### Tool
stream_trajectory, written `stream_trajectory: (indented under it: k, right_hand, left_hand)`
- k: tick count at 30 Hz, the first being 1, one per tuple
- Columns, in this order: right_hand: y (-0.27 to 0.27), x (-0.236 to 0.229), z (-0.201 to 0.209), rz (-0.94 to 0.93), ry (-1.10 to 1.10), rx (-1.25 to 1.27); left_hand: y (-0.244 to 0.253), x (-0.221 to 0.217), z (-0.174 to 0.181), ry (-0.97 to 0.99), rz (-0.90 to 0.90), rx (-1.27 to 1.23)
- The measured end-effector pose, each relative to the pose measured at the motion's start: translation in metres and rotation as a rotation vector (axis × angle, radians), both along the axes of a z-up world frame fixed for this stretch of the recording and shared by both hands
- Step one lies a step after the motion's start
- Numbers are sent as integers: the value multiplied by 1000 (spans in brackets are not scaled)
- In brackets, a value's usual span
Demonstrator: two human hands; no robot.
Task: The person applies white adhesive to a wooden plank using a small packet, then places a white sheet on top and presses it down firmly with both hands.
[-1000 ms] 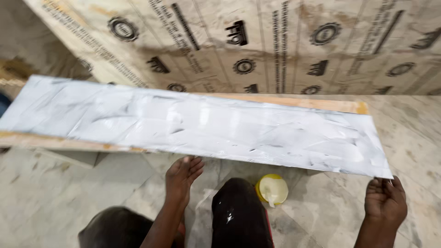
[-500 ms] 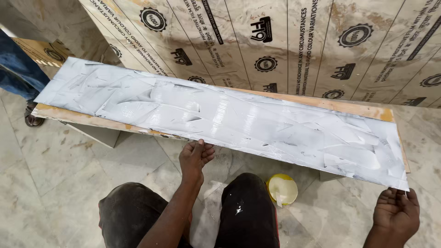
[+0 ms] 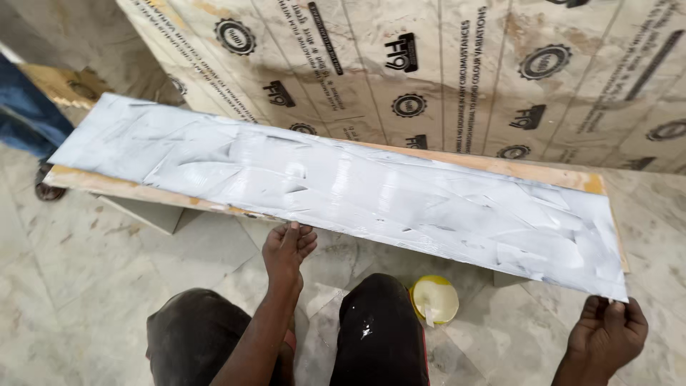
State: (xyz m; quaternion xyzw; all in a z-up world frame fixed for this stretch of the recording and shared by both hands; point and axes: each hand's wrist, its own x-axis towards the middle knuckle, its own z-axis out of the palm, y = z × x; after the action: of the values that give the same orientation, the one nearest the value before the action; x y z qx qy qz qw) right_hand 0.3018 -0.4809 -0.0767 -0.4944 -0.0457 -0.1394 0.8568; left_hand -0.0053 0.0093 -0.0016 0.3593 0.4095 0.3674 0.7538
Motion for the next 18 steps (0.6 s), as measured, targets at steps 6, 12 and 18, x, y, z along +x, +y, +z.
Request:
stream_trajectory:
  k: [6, 12, 18]
  right_hand:
    - [4, 19, -15, 10, -72, -73]
    - [53, 19, 9, 8, -114, -182]
    - [51, -6, 61, -75, -190, -304]
  left_hand:
    - [15, 2, -9, -18, 87, -42]
    - [18, 7, -2, -124, 76, -61]
    - [27, 13, 14, -189, 43, -6]
